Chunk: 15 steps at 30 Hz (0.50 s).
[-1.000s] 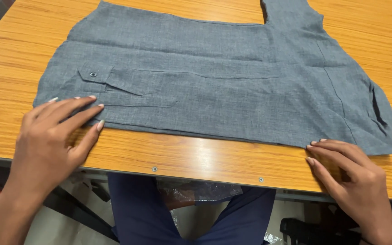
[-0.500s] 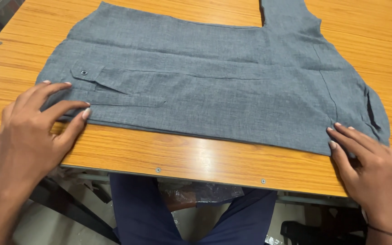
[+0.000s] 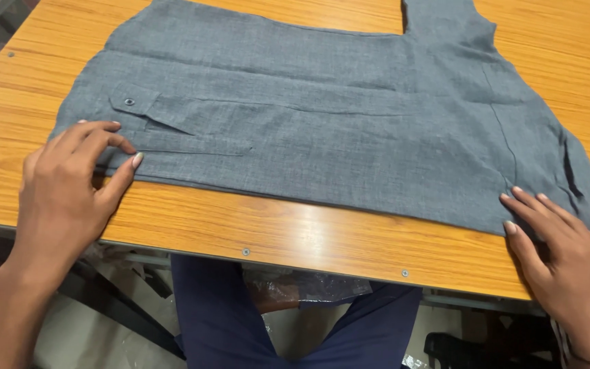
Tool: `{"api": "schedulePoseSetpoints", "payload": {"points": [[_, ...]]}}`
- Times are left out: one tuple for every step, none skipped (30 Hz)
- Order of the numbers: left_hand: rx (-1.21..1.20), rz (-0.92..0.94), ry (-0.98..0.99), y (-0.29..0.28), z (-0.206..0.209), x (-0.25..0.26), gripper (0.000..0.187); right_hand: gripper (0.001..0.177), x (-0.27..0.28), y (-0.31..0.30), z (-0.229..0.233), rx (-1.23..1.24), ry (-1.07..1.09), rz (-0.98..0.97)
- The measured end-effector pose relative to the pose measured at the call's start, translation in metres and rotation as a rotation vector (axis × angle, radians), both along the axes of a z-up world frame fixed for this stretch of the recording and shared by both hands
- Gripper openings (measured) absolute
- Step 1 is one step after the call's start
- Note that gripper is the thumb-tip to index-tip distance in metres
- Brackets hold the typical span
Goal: Fold a grey long-sleeved shirt on a wooden table.
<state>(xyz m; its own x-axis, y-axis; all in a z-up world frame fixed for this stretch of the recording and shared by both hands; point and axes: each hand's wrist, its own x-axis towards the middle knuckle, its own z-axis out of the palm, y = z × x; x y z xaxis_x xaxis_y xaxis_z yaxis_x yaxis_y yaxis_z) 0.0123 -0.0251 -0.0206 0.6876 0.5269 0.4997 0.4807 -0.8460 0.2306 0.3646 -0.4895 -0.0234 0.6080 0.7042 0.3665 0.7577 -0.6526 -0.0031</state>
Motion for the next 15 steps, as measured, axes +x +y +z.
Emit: {"api": "schedulePoseSetpoints", "payload": {"points": [[-0.025, -0.007, 0.013, 0.002, -0.001, -0.001, 0.018, 0.033, 0.003, -0.001, -0.002, -0.026, -0.01, -0.036], [-0.024, 0.003, 0.013, 0.003, -0.002, -0.001, 0.018, 0.033, 0.0, 0.002, 0.001, -0.025, -0.01, -0.026], [-0.041, 0.004, 0.002, 0.003, -0.003, -0.001, 0.016, 0.033, -0.002, 0.005, 0.005, 0.003, -0.011, -0.002], [-0.058, 0.005, -0.009, 0.004, -0.005, -0.001, 0.015, 0.034, -0.004, 0.008, 0.008, 0.03, -0.013, 0.021], [-0.059, 0.01, -0.006, 0.002, -0.001, 0.002, 0.015, 0.034, -0.001, 0.009, 0.007, 0.029, -0.009, 0.026], [0.009, 0.031, 0.02, 0.0, 0.003, 0.005, 0.015, 0.035, 0.001, 0.01, 0.006, 0.051, 0.054, 0.007], [0.075, 0.038, 0.047, -0.001, 0.007, 0.009, 0.015, 0.035, -0.001, 0.008, 0.005, 0.072, 0.117, -0.025], [0.072, 0.029, 0.051, 0.0, 0.007, 0.01, 0.015, 0.035, 0.006, 0.006, 0.004, 0.068, 0.121, -0.035], [0.146, 0.077, 0.115, 0.0, 0.008, 0.011, 0.016, 0.036, 0.011, 0.002, 0.002, -0.039, 0.028, -0.013], [0.22, 0.125, 0.178, 0.0, 0.008, 0.011, 0.018, 0.038, 0.015, -0.004, 0.0, -0.147, -0.063, 0.01], [0.22, 0.117, 0.178, -0.003, 0.013, 0.017, 0.018, 0.038, 0.015, 0.003, 0.007, -0.149, -0.062, 0.002], [0.223, 0.083, 0.136, -0.006, 0.019, 0.022, 0.026, 0.046, 0.014, 0.009, 0.015, -0.122, -0.097, 0.051], [0.231, 0.057, 0.092, -0.008, 0.026, 0.026, 0.034, 0.054, 0.016, 0.018, 0.022, -0.088, -0.136, 0.105], [0.235, 0.056, 0.09, -0.012, 0.037, 0.043, 0.034, 0.054, 0.017, 0.037, 0.037, -0.084, -0.138, 0.104], [0.256, -0.043, 0.086, -0.016, 0.047, 0.058, 0.034, 0.06, 0.017, 0.056, 0.052, -0.133, -0.109, 0.17]]}}
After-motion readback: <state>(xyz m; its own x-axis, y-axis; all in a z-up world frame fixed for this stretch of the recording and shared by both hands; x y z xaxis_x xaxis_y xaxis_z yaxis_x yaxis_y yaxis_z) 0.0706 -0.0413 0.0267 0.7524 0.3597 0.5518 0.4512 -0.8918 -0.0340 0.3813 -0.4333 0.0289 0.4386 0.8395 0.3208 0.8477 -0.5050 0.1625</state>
